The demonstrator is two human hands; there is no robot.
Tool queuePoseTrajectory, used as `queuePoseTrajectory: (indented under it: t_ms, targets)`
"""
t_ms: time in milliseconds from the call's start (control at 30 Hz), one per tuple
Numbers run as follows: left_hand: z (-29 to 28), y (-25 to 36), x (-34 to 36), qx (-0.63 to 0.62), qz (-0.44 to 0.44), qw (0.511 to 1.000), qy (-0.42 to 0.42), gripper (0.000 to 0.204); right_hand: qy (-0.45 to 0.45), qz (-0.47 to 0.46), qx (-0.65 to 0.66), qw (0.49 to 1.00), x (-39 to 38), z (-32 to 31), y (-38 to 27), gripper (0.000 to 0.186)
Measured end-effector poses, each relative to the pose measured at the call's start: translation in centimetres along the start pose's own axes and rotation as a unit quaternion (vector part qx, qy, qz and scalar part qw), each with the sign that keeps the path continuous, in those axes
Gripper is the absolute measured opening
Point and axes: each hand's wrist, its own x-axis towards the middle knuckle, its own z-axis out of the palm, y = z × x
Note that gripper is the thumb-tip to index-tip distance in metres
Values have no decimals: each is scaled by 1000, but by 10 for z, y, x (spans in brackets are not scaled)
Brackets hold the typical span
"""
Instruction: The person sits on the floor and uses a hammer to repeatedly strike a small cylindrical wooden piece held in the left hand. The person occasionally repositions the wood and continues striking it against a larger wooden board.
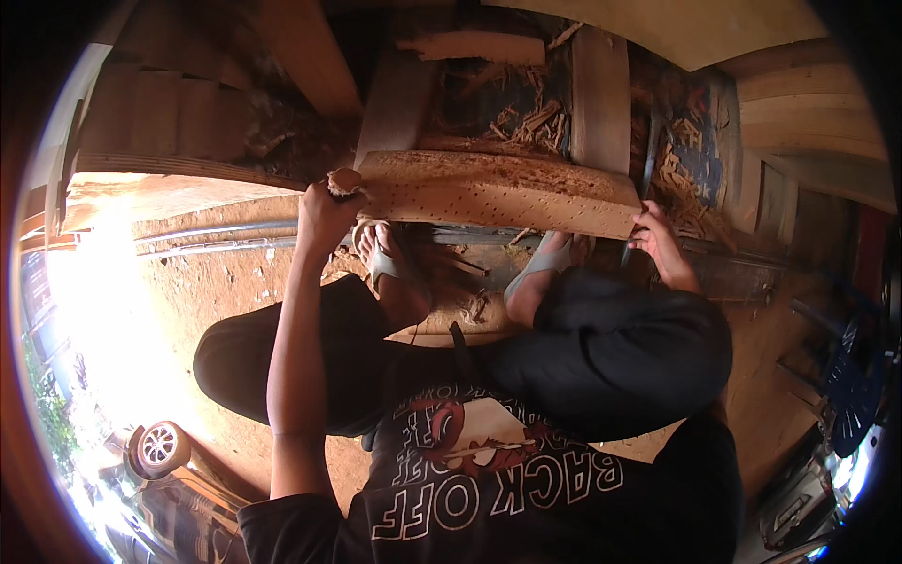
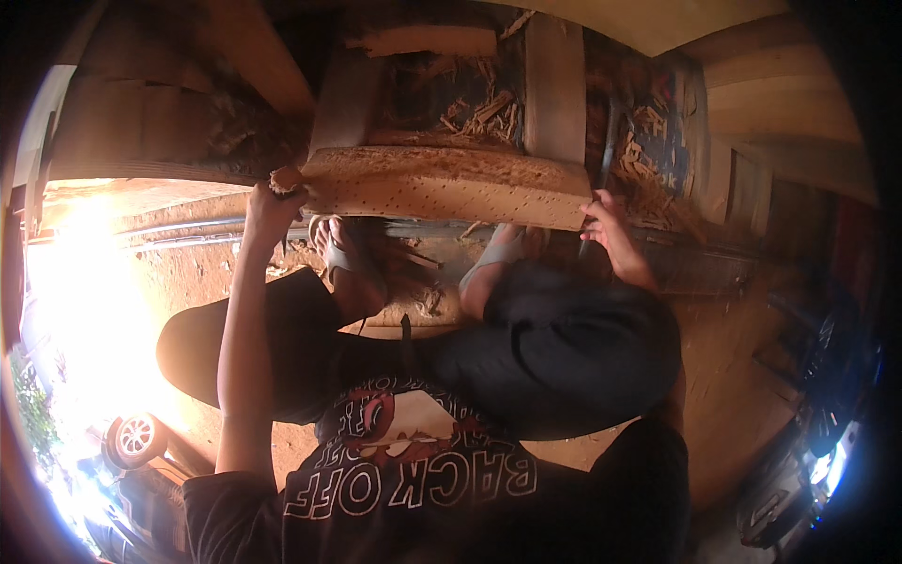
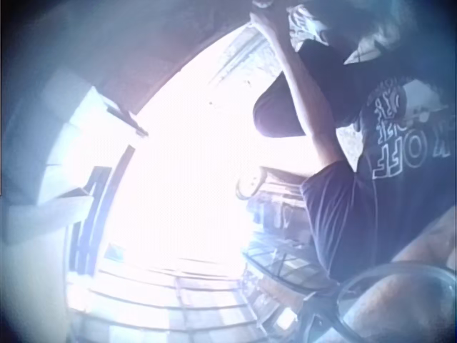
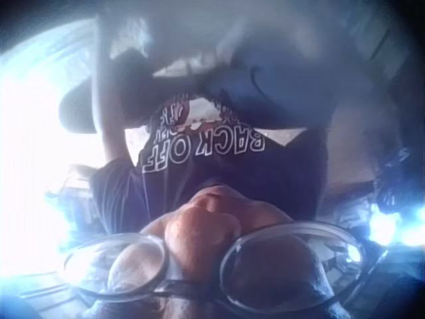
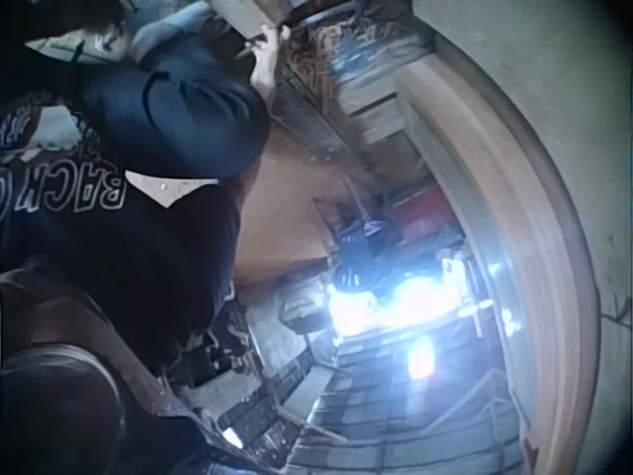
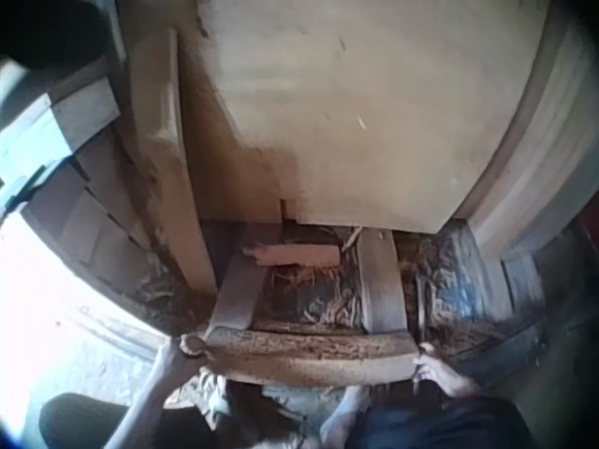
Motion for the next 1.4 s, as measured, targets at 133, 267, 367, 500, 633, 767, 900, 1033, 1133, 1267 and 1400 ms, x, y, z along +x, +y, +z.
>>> queuePoseTrajectory:
  t_ms: [133, 267, 367, 500, 633, 767, 900, 1033, 1133, 1267, 1400]
  targets:
    - [15, 4, 22, -112, -28, 993, 14, 27, 9, -27, -26, 999, 11, -1, -29, 44]
    - [23, 8, 33, -224, -28, 973, 42, 26, 64, -70, -39, 995, 17, 4, -41, 55]
    - [24, 4, 31, -194, -28, 979, 57, 31, 92, -34, -104, 990, 20, 7, -39, 55]
    - [26, -6, 23, -234, -17, 970, 71, 38, 82, -94, -59, 990, 18, 8, -24, 54]
    - [24, -16, 20, -303, -39, 950, 64, 37, 153, -117, -25, 981, 5, 3, 2, 52]
    - [15, -21, 15, -353, -71, 932, 43, 38, 232, -115, 122, 958, -37, -7, -12, 53]
    - [11, -21, 8, -410, -148, 898, 61, 41, 187, -319, 167, 914, -139, 0, -83, 54]
    - [2, -9, -2, -478, -71, 869, 105, 37, 83, -546, -104, 827, -241, 87, -106, 43]
    - [-10, 21, -23, -451, -16, 890, 65, 24, -229, -433, -278, 827, -245, 167, -92, 38]
    - [-11, 80, -84, -315, 162, 935, -6, 13, -33, -432, -429, 793, -213, 237, -67, 67]
    - [-2, 132, -149, -165, 413, 895, 29, 20, 88, -512, -385, 763, -198, 246, -54, 67]
